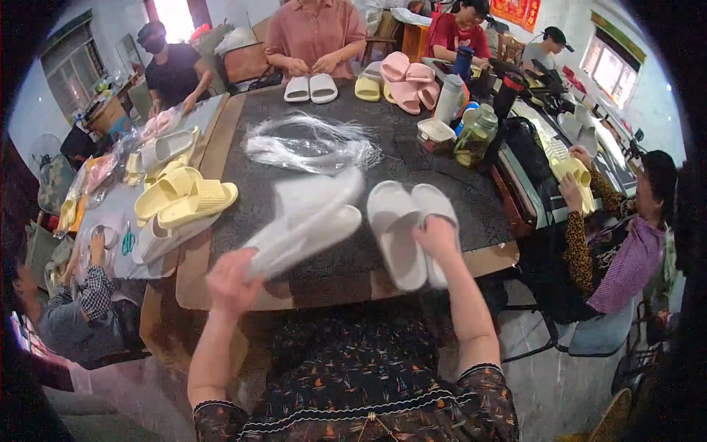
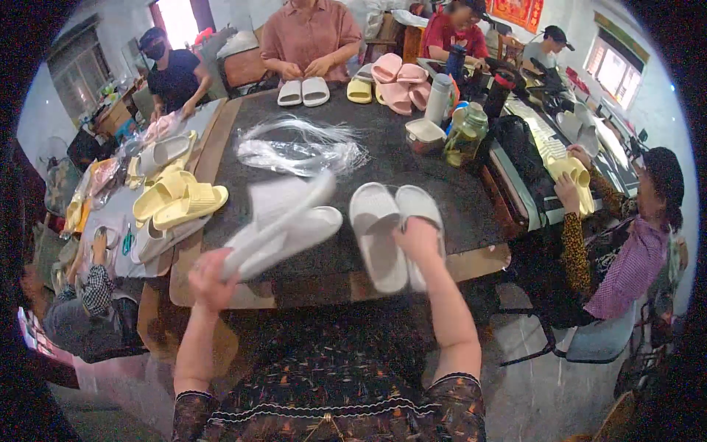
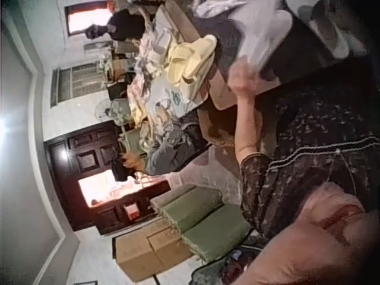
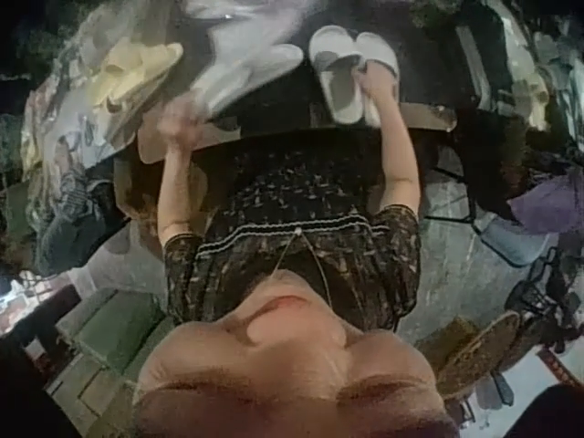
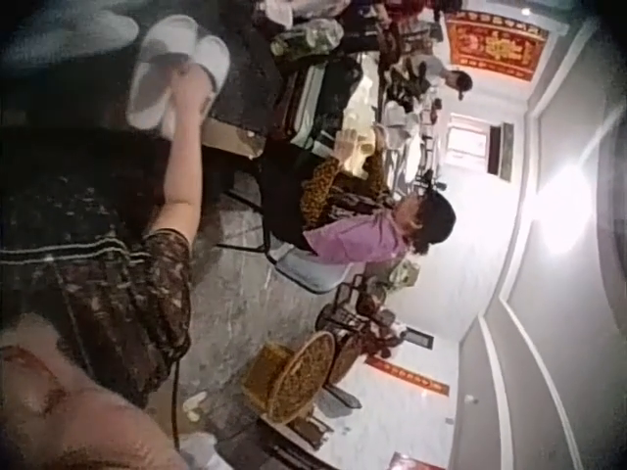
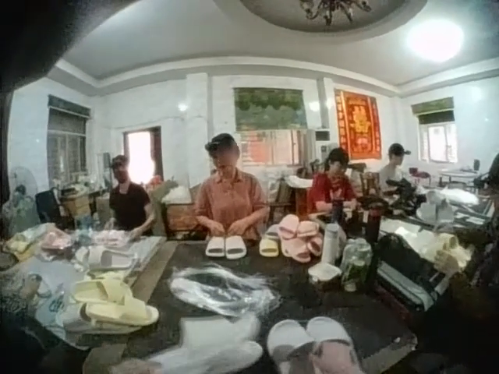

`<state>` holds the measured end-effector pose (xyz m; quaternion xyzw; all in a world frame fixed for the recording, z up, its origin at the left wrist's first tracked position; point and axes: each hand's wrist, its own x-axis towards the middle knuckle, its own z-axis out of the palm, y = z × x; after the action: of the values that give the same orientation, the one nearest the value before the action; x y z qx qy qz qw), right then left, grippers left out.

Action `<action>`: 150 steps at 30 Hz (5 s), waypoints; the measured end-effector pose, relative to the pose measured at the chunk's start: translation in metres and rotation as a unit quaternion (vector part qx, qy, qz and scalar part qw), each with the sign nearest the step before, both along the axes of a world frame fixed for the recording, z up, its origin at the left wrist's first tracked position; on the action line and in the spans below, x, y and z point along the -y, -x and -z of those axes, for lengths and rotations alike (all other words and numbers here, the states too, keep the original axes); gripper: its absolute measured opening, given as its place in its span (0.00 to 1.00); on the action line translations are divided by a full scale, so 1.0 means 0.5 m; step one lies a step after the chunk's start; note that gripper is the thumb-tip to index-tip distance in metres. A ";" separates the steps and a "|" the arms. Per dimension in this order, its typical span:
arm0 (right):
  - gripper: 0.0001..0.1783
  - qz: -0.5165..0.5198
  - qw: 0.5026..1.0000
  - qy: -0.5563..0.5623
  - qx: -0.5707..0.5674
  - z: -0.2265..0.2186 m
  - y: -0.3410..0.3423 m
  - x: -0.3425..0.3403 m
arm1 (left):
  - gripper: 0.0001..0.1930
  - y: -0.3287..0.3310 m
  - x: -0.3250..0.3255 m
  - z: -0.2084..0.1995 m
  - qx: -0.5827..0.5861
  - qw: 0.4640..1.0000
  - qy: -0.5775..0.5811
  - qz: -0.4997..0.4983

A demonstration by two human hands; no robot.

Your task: Inspecting and sorting various pairs of manufactured slippers at a central work table.

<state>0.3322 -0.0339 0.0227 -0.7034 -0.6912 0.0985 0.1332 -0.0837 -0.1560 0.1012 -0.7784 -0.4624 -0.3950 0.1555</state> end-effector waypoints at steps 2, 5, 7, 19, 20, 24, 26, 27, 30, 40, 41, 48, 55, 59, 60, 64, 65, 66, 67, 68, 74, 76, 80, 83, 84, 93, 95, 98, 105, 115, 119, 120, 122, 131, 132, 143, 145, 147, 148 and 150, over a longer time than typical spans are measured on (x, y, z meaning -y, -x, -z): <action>0.22 0.049 0.998 -0.035 0.010 0.000 -0.062 -0.020 | 0.20 -0.032 0.016 0.045 -0.067 0.994 0.007 0.089; 0.20 0.136 0.981 -0.139 -0.001 0.014 -0.146 -0.030 | 0.21 -0.092 0.058 0.078 -0.077 0.991 0.022 0.106; 0.23 0.184 0.971 -0.151 0.013 0.014 -0.157 -0.018 | 0.21 -0.121 0.070 0.087 -0.055 0.984 0.083 0.146; 0.38 -0.131 0.984 0.018 -0.117 -0.126 0.081 0.189 | 0.30 -0.166 0.015 0.058 -0.071 0.911 0.359 0.189; 0.39 -0.134 0.979 0.035 -0.151 -0.113 0.085 0.187 | 0.29 -0.157 -0.011 0.061 -0.018 0.928 0.321 0.187; 0.36 -0.101 0.958 0.014 -0.266 0.006 0.109 0.126 | 0.26 -0.115 -0.097 0.096 0.015 0.991 0.134 -0.011; 0.33 -0.097 0.966 0.012 -0.241 0.043 0.124 0.087 | 0.27 -0.099 -0.138 0.101 0.011 0.986 0.149 -0.076; 0.30 -0.095 0.968 -0.008 -0.232 0.061 0.134 0.079 | 0.28 -0.095 -0.133 0.110 0.027 0.973 0.221 -0.055; 0.24 -0.093 0.967 -0.053 -0.232 0.068 0.168 0.050 | 0.26 -0.095 -0.119 0.137 0.008 0.958 0.282 -0.049; 0.14 -0.111 0.953 -0.052 -0.276 0.037 0.238 -0.127 | 0.24 -0.087 0.021 0.126 0.101 0.907 0.380 -0.149; 0.14 -0.118 0.955 -0.054 -0.265 0.039 0.246 -0.136 | 0.25 -0.089 0.027 0.131 0.103 0.915 0.364 -0.143; 0.14 -0.087 0.946 -0.078 -0.303 0.082 0.260 -0.143 | 0.21 -0.005 0.134 0.244 0.288 0.888 0.353 -0.056; 0.14 -0.056 0.926 -0.050 -0.370 0.097 0.259 -0.150 | 0.19 -0.015 0.199 0.387 0.035 0.850 0.498 -0.169; 0.14 -0.054 0.923 -0.079 -0.372 0.100 0.254 -0.151 | 0.25 0.006 0.099 0.491 0.058 0.702 0.700 -0.116; 0.14 -0.052 0.920 -0.072 -0.381 0.091 0.263 -0.146 | 0.29 0.038 0.091 0.553 0.096 0.692 0.715 -0.038; 0.13 -0.049 0.912 -0.080 -0.398 0.093 0.260 -0.142 | 0.37 0.075 0.111 0.673 0.279 0.682 0.676 -0.034; 0.14 -0.045 0.921 -0.070 -0.380 0.092 0.258 -0.142 | 0.37 0.071 0.123 0.649 0.259 0.672 0.691 -0.063; 0.14 -0.049 0.919 -0.070 -0.384 0.092 0.263 -0.142 | 0.37 0.076 0.137 0.625 0.240 0.662 0.704 -0.095; 0.13 -0.046 0.918 -0.083 -0.385 0.097 0.258 -0.142 | 0.38 0.074 0.141 0.589 0.216 0.650 0.718 -0.123; 0.13 -0.049 0.917 -0.093 -0.386 0.099 0.261 -0.143 | 0.38 0.072 0.147 0.557 0.197 0.637 0.729 -0.154; 0.13 -0.053 0.919 -0.090 -0.381 0.091 0.256 -0.145 | 0.46 0.057 0.136 0.498 0.052 0.625 0.762 -0.161; 0.13 -0.060 0.917 -0.073 -0.388 0.090 0.269 -0.150 | 0.48 0.106 0.143 0.648 0.140 0.745 0.652 -0.023; 0.14 -0.063 0.907 -0.061 -0.412 0.102 0.258 -0.148 | 0.47 0.082 0.112 0.568 0.154 0.727 0.668 -0.022; 0.13 -0.048 0.909 -0.075 -0.408 0.116 0.253 -0.150 | 0.47 0.049 0.131 0.507 0.165 0.708 0.686 -0.026; 0.13 -0.048 0.908 -0.074 -0.409 0.116 0.254 -0.148 | 0.47 0.045 0.134 0.482 0.168 0.701 0.692 -0.030; 0.11 -0.051 0.910 -0.089 -0.402 0.103 0.242 -0.148 | 0.37 0.013 0.132 0.465 0.311 0.616 0.702 -0.180; 0.10 -0.078 0.903 -0.143 -0.399 0.092 0.265 -0.152 | 0.32 0.053 0.126 0.549 0.368 0.588 0.707 -0.141; 0.08 -0.152 0.896 -0.229 -0.350 0.038 0.284 -0.126 | 0.32 0.080 0.136 0.591 0.328 0.640 0.679 -0.148; 0.23 -0.202 0.968 0.000 -0.150 -0.083 0.324 -0.086 | 0.39 0.057 0.172 0.264 -0.023 0.730 0.680 -0.062; 0.19 -0.144 0.988 0.035 -0.047 -0.008 0.366 -0.122 | 0.24 -0.037 -0.050 -0.014 0.074 0.894 0.431 0.097; 0.12 -0.133 0.958 -0.051 -0.248 -0.018 0.353 -0.104 | 0.23 -0.122 -0.186 -0.011 0.103 0.942 0.297 0.119; 0.11 -0.130 0.911 -0.095 -0.381 -0.020 0.350 -0.104 | 0.23 -0.144 -0.223 0.008 0.138 0.947 0.269 0.107; 0.09 -0.123 0.885 -0.064 -0.444 0.013 0.336 -0.122 | 0.25 -0.192 -0.298 0.055 0.197 0.951 0.229 0.063; 0.05 -0.144 0.780 -0.010 -0.608 0.081 0.301 -0.159 | 0.18 -0.257 -0.337 0.160 0.363 0.860 0.353 0.061; 0.05 -0.159 0.774 -0.032 -0.612 0.075 0.302 -0.151 | 0.18 -0.255 -0.334 0.171 0.365 0.858 0.359 0.052; 0.06 -0.138 0.831 0.000 -0.538 0.049 0.310 -0.127 | 0.09 -0.237 -0.345 0.180 0.462 0.832 0.307 0.010; 0.07 -0.148 0.839 -0.007 -0.523 0.036 0.308 -0.119 | 0.10 -0.234 -0.337 0.177 0.457 0.825 0.332 0.016; 0.07 -0.156 0.847 -0.017 -0.507 0.036 0.309 -0.119 | 0.10 -0.233 -0.334 0.175 0.469 0.811 0.347 0.036; 0.07 -0.156 0.843 -0.036 -0.513 0.044 0.310 -0.121 | 0.10 -0.234 -0.336 0.178 0.468 0.812 0.346 0.037; 0.07 -0.157 0.839 -0.055 -0.519 0.049 0.312 -0.120 | 0.09 -0.235 -0.340 0.186 0.498 0.813 0.301 0.010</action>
<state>0.1761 0.0260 -0.0018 -0.4233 -0.6261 0.4303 0.4936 0.0340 0.0139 0.0081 -0.4878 -0.5642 -0.5716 -0.3421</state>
